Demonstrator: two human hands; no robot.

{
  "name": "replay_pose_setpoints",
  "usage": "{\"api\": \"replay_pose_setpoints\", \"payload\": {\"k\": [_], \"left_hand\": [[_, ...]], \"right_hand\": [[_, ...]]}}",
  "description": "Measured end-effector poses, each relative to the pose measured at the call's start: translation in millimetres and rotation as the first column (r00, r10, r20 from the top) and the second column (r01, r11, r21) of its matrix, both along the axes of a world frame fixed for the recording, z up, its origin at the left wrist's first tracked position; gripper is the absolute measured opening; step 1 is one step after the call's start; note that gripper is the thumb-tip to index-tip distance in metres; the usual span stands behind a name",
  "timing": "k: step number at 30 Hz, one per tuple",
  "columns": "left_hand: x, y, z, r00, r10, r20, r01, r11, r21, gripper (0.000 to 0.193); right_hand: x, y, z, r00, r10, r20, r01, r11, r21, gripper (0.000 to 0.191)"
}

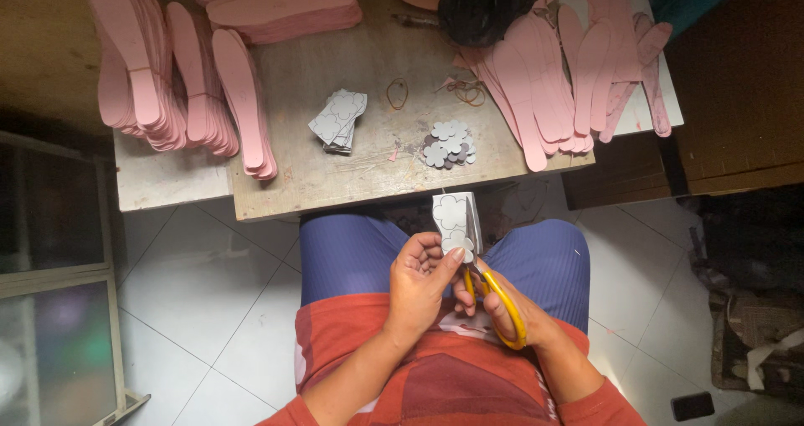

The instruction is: The person uses yellow-handled scissors to cut small white and brown flower-shaped pieces from a larger sheet of material. The cut pieces are placed on the table, and the person continues cutting additional shapes from the same sheet.

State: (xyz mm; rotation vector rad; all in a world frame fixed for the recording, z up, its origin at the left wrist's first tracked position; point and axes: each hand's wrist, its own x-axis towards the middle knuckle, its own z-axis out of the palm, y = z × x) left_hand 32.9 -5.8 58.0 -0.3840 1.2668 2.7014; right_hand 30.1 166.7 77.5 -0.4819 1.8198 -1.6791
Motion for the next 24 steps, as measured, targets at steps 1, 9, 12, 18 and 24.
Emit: {"api": "replay_pose_setpoints", "payload": {"k": [1, 9, 12, 18, 24], "left_hand": [[0.1, 0.7, -0.8, 1.000, 0.007, -0.004, -0.007, 1.000, -0.023, 0.020], [0.4, 3.4, -8.8, 1.000, 0.013, 0.011, -0.012, 0.998, -0.060, 0.019], [1.8, 4.1, -11.6, 1.000, 0.013, 0.013, -0.012, 0.998, -0.069, 0.019], [1.6, 3.9, -11.3, 1.000, -0.010, 0.019, 0.010, 0.999, -0.038, 0.018], [-1.2, 3.7, -10.7, 0.998, 0.055, -0.029, -0.057, 0.994, -0.093, 0.020]], "right_hand": [[0.6, -0.5, 0.5, 1.000, -0.013, 0.001, 0.013, 1.000, 0.002, 0.116], [1.2, -5.9, -1.4, 0.997, -0.083, -0.002, 0.083, 0.995, 0.061, 0.112], [1.0, -8.1, -5.4, 0.995, -0.100, 0.027, 0.098, 0.993, 0.067, 0.111], [3.1, -10.1, -6.7, 0.989, -0.150, -0.003, 0.149, 0.983, 0.109, 0.110], [1.0, -9.7, 1.1, 0.992, -0.127, -0.010, 0.127, 0.979, 0.158, 0.107]]}}
